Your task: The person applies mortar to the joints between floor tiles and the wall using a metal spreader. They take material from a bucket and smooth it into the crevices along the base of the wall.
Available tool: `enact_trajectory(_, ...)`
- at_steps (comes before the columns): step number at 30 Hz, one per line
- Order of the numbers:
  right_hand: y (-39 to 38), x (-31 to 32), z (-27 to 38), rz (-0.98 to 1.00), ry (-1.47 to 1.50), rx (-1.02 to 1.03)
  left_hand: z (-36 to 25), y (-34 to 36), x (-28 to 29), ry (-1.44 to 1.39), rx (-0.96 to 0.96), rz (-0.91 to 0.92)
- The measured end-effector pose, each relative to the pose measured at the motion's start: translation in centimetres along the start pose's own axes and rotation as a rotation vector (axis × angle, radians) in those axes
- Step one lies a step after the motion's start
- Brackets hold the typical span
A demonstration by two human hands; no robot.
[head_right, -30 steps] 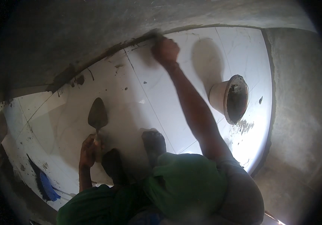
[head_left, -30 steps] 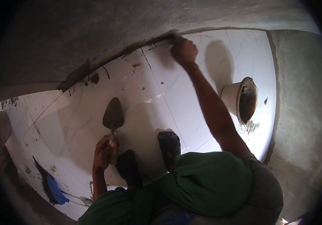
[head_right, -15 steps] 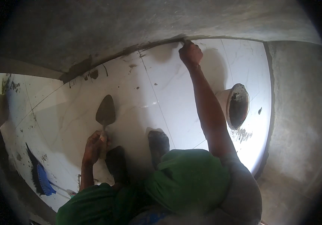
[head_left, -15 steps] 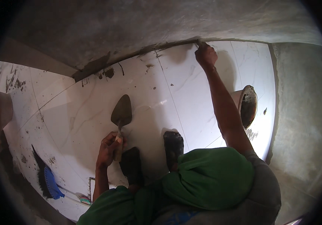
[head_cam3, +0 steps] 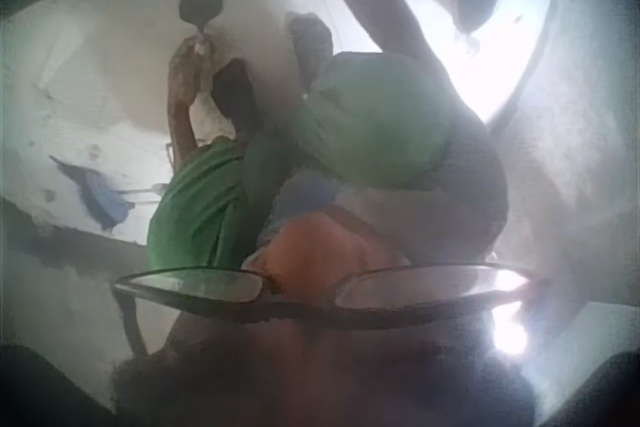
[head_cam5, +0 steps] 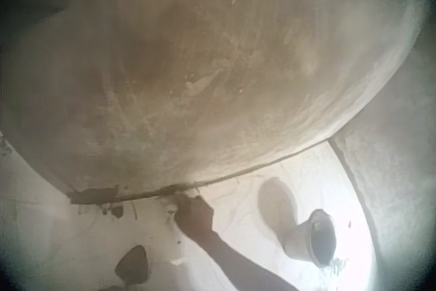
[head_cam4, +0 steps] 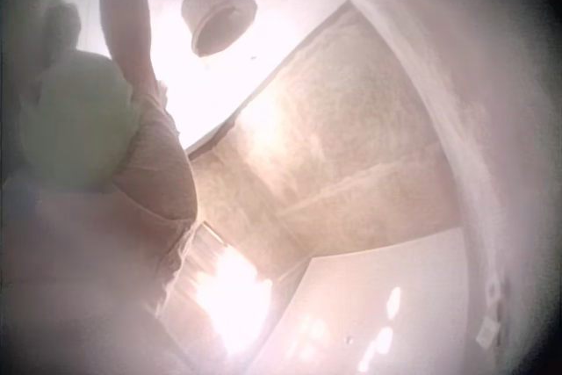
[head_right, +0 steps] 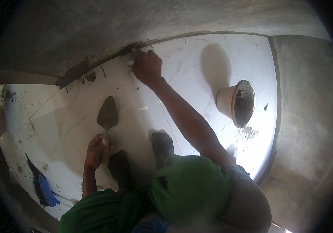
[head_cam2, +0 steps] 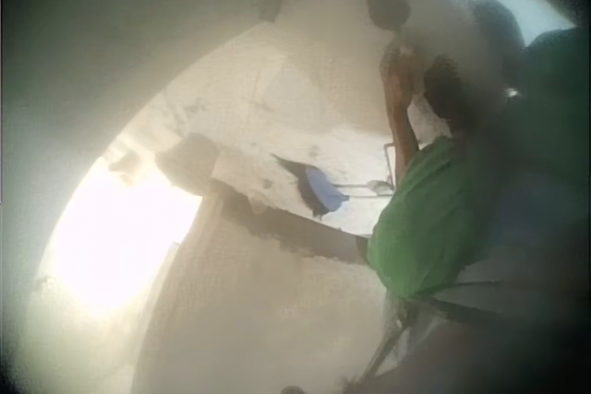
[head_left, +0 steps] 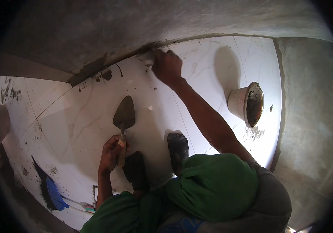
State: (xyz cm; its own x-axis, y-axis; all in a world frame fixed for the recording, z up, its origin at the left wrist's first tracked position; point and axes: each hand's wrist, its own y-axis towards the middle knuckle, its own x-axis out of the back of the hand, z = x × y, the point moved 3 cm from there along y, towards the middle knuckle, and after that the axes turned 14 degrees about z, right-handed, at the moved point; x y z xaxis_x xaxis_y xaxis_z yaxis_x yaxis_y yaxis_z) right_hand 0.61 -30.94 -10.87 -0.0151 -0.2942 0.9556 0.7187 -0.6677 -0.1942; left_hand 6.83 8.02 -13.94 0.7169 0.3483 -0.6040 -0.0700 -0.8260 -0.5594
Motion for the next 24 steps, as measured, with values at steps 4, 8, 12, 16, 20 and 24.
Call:
enact_trajectory(4, -2.9, 2.5, 1.3, -0.045, 0.208, 0.222, 0.8, 0.4, 0.5, 0.020, -0.037, 0.027)
enact_trajectory(8, -4.3, 5.1, -6.4, -0.270, 0.050, 0.260, 1.0, 0.6, 0.4, -0.021, -0.038, 0.033)
enact_trajectory(12, -3.8, 6.1, -9.7, -0.295, -0.090, 0.378, 0.6, -0.1, 0.4, 0.000, -0.021, 0.002)
enact_trajectory(16, -2.7, 3.0, -13.4, -0.209, -0.223, 0.449, 0.6, 0.2, 0.1, 0.022, -0.003, -0.002)
enact_trajectory(20, -1.7, 0.6, -14.4, -0.217, -0.234, 0.452, 0.8, -0.1, 0.4, 0.013, -0.028, -0.002)
enact_trajectory(24, -0.6, -0.6, -15.0, -0.193, -0.234, 0.425, 0.3, 0.2, -0.1, 0.026, -0.039, 0.016)
